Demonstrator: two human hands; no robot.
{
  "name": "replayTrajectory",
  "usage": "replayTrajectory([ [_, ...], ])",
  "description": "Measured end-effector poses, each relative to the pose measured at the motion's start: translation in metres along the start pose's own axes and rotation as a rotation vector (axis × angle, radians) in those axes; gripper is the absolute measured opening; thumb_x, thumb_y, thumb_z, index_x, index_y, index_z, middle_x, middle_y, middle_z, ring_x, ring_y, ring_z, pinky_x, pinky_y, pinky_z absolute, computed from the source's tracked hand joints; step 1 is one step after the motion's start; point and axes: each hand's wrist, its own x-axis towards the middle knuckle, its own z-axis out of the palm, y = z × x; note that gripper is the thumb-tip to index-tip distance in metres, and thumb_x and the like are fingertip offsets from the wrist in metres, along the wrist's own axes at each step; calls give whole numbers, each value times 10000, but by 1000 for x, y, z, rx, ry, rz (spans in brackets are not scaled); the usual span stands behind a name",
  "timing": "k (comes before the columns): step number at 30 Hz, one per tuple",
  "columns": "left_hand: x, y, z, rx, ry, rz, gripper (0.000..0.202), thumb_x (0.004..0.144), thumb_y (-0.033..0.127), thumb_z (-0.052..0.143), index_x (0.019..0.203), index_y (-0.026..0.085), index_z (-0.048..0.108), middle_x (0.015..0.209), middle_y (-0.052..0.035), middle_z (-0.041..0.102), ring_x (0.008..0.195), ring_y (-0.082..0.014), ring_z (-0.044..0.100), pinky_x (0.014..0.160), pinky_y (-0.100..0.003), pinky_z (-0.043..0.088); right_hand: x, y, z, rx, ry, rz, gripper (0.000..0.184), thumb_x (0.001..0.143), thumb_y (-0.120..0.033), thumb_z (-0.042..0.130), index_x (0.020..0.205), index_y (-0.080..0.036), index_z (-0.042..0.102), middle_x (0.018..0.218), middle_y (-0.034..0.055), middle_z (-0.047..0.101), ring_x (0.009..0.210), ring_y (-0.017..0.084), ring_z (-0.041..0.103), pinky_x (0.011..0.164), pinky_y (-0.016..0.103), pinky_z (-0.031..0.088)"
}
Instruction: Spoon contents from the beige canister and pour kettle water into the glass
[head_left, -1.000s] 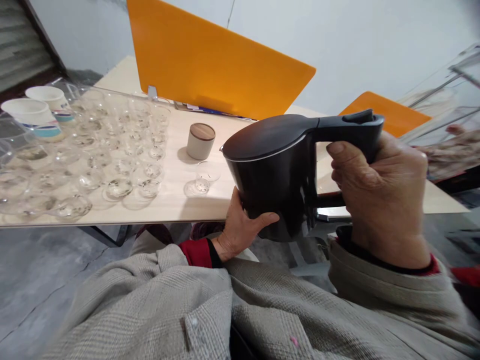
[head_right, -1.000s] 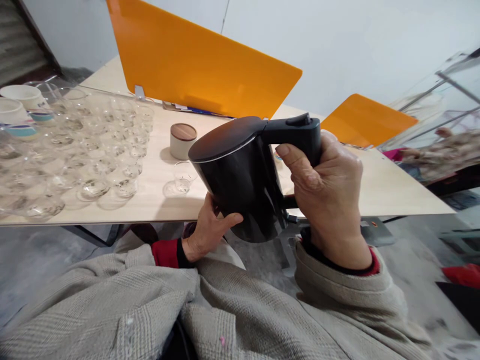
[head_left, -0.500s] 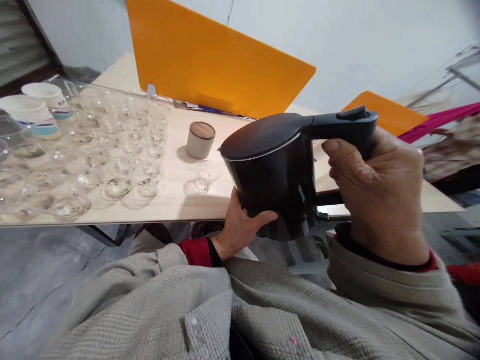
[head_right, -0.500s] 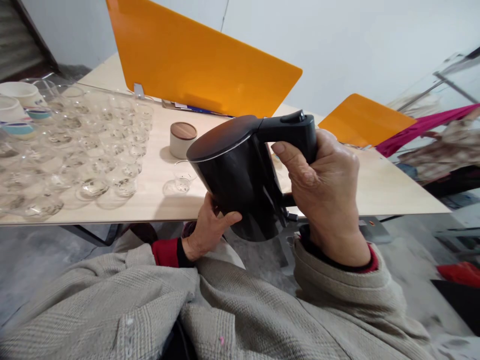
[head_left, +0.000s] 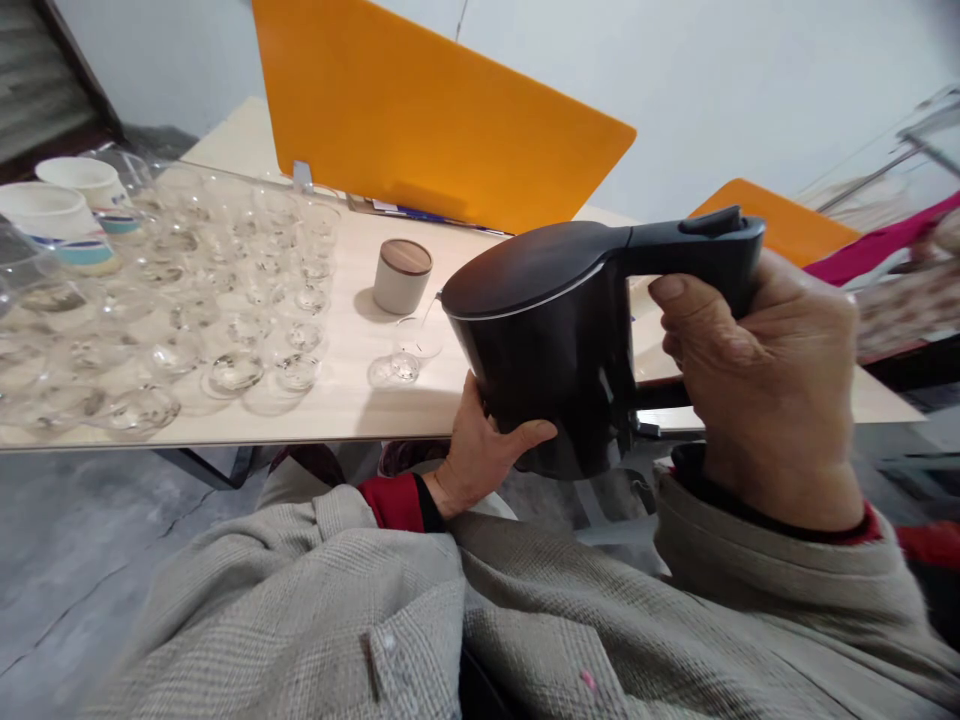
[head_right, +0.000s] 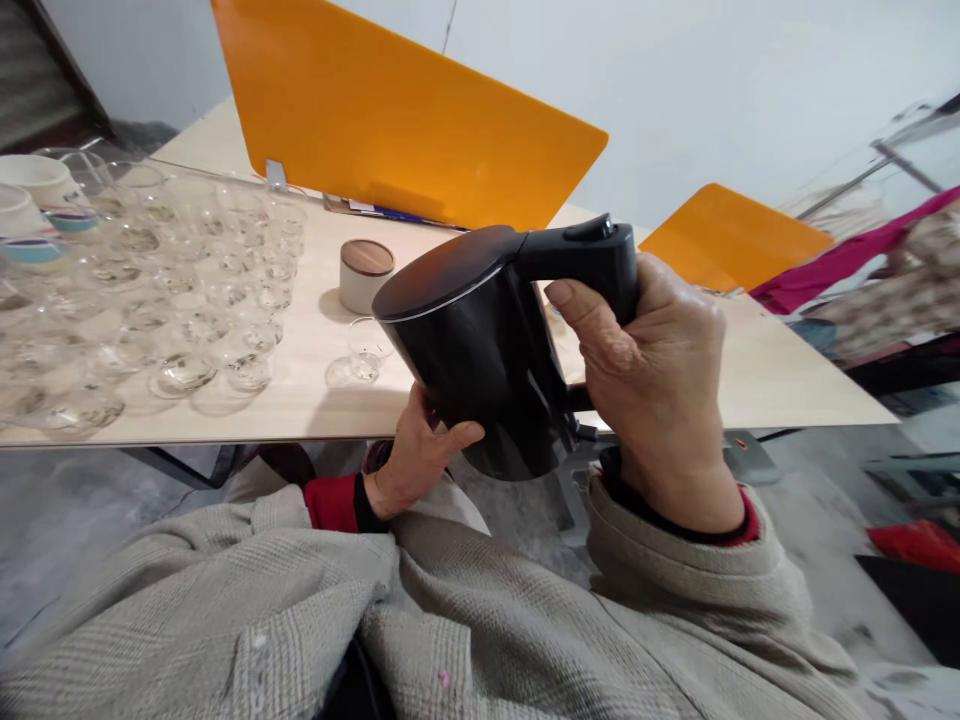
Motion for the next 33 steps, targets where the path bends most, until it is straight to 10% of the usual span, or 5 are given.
replayTrajectory([
  [33, 1, -4, -3, 1, -25, 37, 996, 676, 683, 969, 1422, 222, 497, 1525, -177, 649, 1444, -361, 606, 1279, -608, 417, -1, 0, 1, -29, 19, -38, 385, 882, -498, 742, 697, -228, 538, 594, -73, 456, 554, 103, 386, 548, 301, 275],
])
